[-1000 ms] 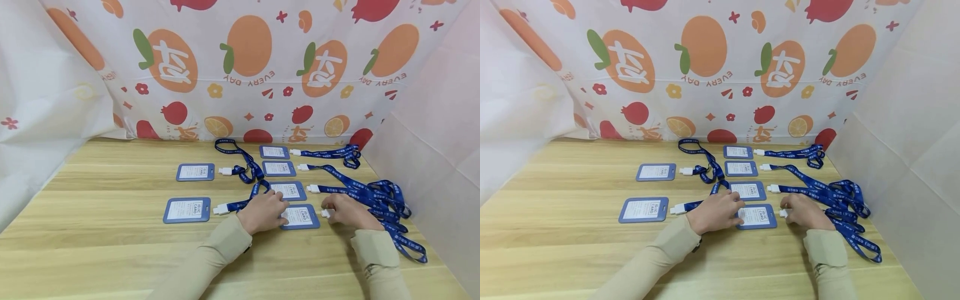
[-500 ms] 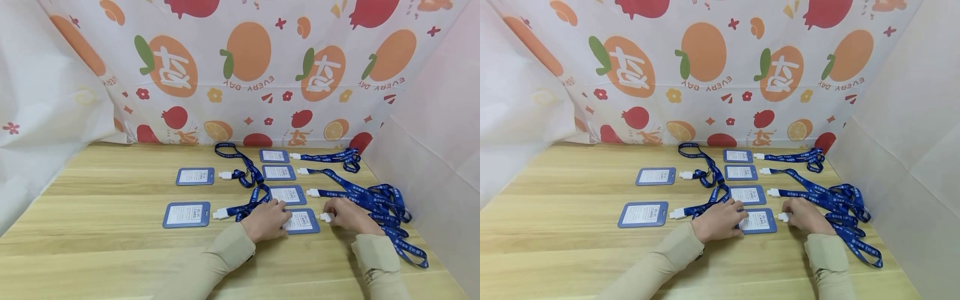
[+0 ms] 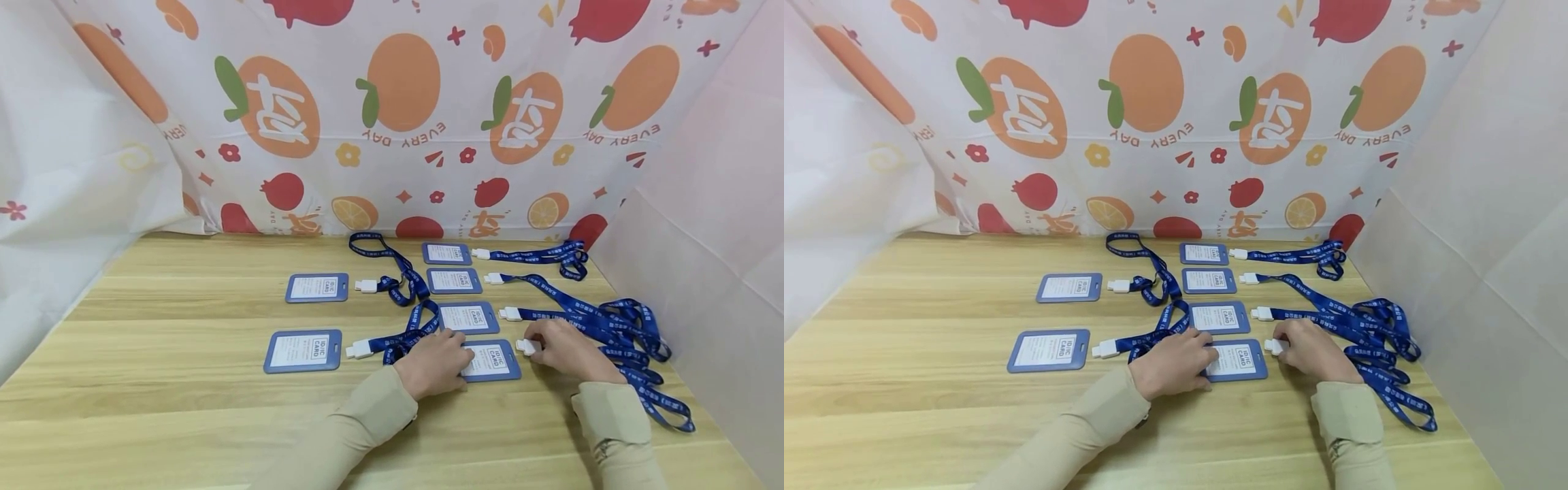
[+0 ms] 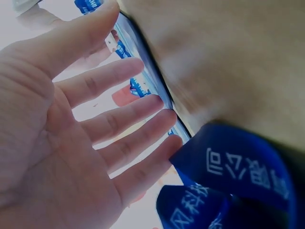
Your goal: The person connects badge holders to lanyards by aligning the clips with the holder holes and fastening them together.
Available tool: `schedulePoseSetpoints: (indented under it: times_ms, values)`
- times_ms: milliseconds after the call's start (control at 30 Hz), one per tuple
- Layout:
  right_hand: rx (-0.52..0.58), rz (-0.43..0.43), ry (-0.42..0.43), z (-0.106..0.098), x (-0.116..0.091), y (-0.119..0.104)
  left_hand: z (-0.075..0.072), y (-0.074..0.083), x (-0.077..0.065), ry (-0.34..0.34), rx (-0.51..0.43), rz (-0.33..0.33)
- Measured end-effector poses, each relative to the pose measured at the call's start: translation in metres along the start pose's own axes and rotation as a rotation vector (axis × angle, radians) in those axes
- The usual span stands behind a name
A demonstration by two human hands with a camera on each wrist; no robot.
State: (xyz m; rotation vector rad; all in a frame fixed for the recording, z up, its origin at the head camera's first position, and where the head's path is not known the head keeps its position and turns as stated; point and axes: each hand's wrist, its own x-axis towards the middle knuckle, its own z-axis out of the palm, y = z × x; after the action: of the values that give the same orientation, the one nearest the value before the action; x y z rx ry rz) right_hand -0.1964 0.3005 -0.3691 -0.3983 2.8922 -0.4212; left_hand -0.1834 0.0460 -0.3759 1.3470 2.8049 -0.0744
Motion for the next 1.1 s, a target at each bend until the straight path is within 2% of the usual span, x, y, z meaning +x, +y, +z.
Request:
schedulePoseSetpoints:
  times_ms: [267, 500, 600, 1100]
  values:
    - [0.019, -0.052, 0.015, 0.0032, -0.0002, 0.0013, 0.0027, 0.0008, -0.0002, 0.004, -0.010, -0.017]
    - [0.011, -0.050, 0.008, 0.0041, -0.0008, 0.0002, 0.0026, 0.0011, -0.0023, 0.011, -0.103, -0.043]
    - [0.010, -0.061, 0.010, 0.0030, -0.0006, -0.0022, 0.0008, -0.0003, -0.0017, 0.014, -0.114, -0.043]
    - [-0.028, -0.075, -0.001, 0.0056, 0.0033, -0.0053, 0.0031, -0.0040, 0.0007, 0.050, -0.092, -0.021]
